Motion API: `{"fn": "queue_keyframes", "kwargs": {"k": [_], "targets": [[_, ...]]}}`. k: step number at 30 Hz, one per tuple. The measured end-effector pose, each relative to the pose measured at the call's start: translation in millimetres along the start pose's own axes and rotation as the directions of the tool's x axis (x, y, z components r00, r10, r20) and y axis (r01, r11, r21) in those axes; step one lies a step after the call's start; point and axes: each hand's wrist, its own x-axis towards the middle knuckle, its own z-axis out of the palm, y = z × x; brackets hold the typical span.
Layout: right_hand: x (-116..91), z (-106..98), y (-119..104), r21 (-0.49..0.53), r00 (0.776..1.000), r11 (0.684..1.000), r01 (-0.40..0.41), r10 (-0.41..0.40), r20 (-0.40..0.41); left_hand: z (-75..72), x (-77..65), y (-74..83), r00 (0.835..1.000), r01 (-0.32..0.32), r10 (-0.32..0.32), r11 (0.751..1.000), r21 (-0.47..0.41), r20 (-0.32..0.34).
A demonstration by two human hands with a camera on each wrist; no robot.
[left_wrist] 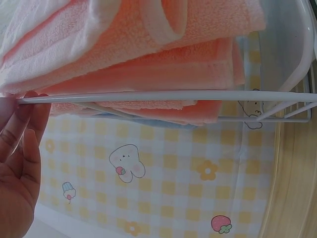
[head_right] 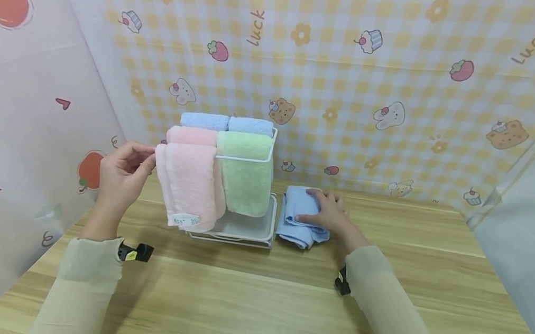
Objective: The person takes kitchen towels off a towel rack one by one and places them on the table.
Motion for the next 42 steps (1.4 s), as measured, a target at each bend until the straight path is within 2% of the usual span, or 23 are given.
{"fn": "queue_keyframes", "kwargs": {"k": [7, 16, 19, 22, 26, 31, 36, 42], "targets": [[-3.4, 0.4, -4.5, -0.001, 1.0, 1.0, -0.008, 0.008, 0.026, 0.3, 1.3, 1.5, 1.0, -0.002, 0.002, 1.0, 0.007, -0.007], [-12.5, -1.3, -9.3, -0.004, 1.0, 1.0, 0.004, -0.004, 0.001, 1.9, -0.2, -0.1, 1.0, 0.016, -0.016, 1.0, -0.002, -0.003], [-18.6, -4.3, -10.7, 0.034, 0.999, 0.999, 0.037, -0.036, -0.037, 1.9, 0.0, 0.8, 1.0, 0.02, -0.02, 1.0, -0.004, 0.001], [-26.0, -8.9, -13.1, 0.082, 0.99, 0.99, 0.11, -0.102, -0.097, 1.4, 0.8, 1.8, 1.0, 0.024, -0.024, 1.0, -0.007, 0.007], [-39.0, -15.0, -20.7, 0.13, 0.97, 0.971, 0.203, -0.181, -0.16, 0.3, 1.2, 3.1, 0.999, 0.033, -0.033, 0.999, -0.013, 0.013], [-58.8, -19.8, -40.3, 0.226, 0.957, 0.938, 0.262, -0.222, -0.188, -0.5, 0.0, 2.9, 0.999, 0.05, -0.049, 0.999, -0.007, 0.011], [-76.1, -20.0, -65.9, 0.311, 0.942, 0.895, 0.32, -0.263, -0.21, -0.6, 0.1, 3.1, 0.998, 0.055, -0.055, 0.998, 0.0, 0.012], [-87.6, -16.8, -97.0, 0.371, 0.908, 0.835, 0.406, -0.325, -0.264, -0.6, 0.5, 4.2, 0.997, 0.071, -0.071, 0.997, 0.004, 0.022]]}}
